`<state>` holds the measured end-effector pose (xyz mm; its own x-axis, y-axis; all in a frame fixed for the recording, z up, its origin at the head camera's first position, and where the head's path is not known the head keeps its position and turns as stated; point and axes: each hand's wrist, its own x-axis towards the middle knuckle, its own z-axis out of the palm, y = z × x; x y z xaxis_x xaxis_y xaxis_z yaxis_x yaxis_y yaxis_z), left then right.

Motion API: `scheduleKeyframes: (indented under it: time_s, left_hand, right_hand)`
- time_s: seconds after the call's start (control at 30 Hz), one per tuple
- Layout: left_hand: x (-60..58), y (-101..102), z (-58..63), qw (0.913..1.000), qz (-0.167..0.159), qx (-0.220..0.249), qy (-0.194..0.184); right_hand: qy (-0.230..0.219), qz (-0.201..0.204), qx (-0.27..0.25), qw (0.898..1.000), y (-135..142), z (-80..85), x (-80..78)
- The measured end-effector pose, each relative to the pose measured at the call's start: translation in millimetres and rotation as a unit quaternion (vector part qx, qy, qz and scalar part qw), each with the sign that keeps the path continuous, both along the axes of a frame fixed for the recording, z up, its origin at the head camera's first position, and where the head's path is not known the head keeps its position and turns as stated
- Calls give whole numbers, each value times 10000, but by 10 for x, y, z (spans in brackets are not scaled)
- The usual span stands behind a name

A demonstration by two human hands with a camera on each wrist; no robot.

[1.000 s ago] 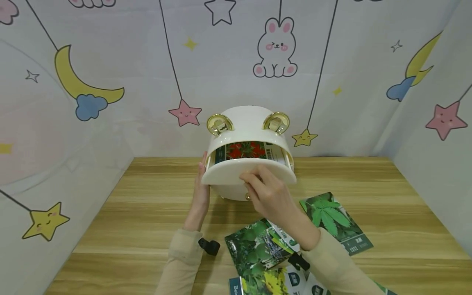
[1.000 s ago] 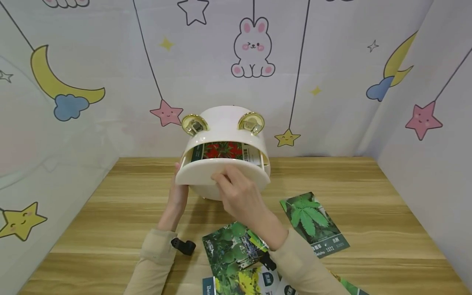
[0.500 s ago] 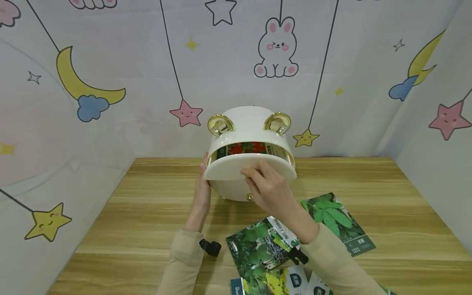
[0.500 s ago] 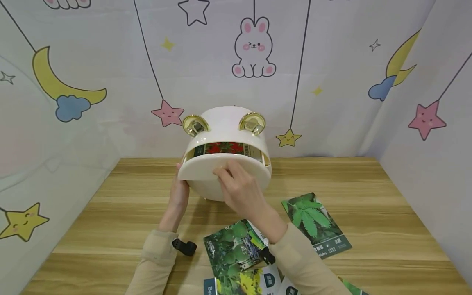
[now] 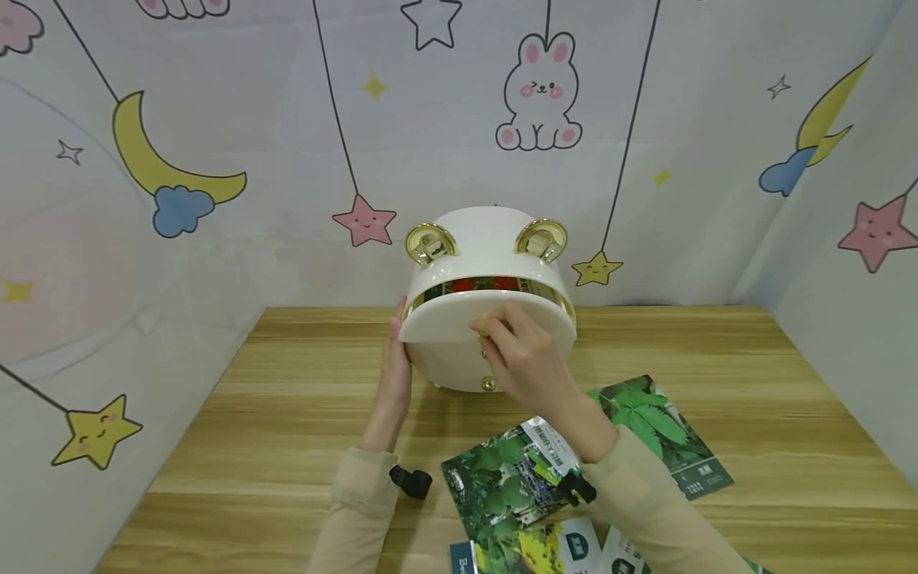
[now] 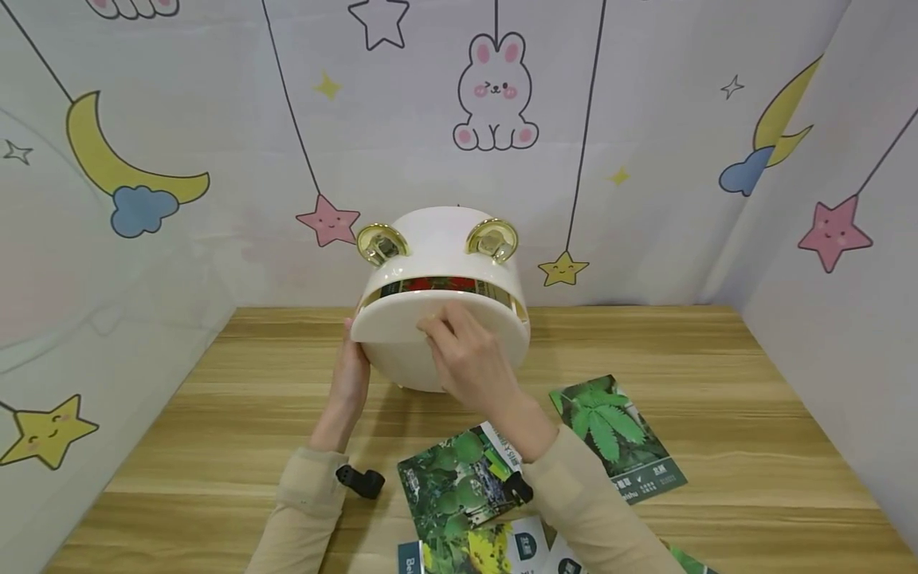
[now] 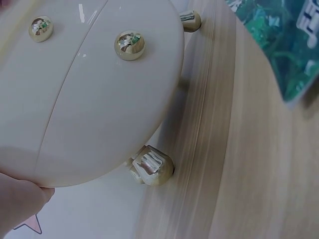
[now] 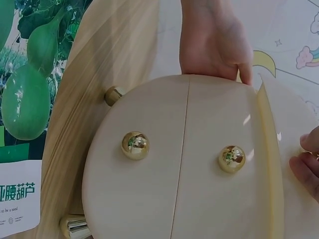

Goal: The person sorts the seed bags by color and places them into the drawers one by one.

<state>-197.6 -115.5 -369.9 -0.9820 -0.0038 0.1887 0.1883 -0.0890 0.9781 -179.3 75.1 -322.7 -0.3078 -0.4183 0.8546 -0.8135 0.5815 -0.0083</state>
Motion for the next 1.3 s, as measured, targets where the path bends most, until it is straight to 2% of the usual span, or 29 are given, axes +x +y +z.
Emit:
scheduleKeyframes:
  time_s: [0.53, 1.17, 1.3]
  left_hand:
    - [9, 4, 5, 9999, 108, -76, -17]
    - [17, -6, -1, 9997, 25, -189, 120]
    - [-14, -13, -42, 9997, 17, -137, 195]
  right_hand:
    - [-62, -167, 31, 9998, -4, -16, -119]
    - [-127, -211, 39, 9997, -2, -19, -198]
    - [-189, -258, 77, 9995, -2, -16, -202]
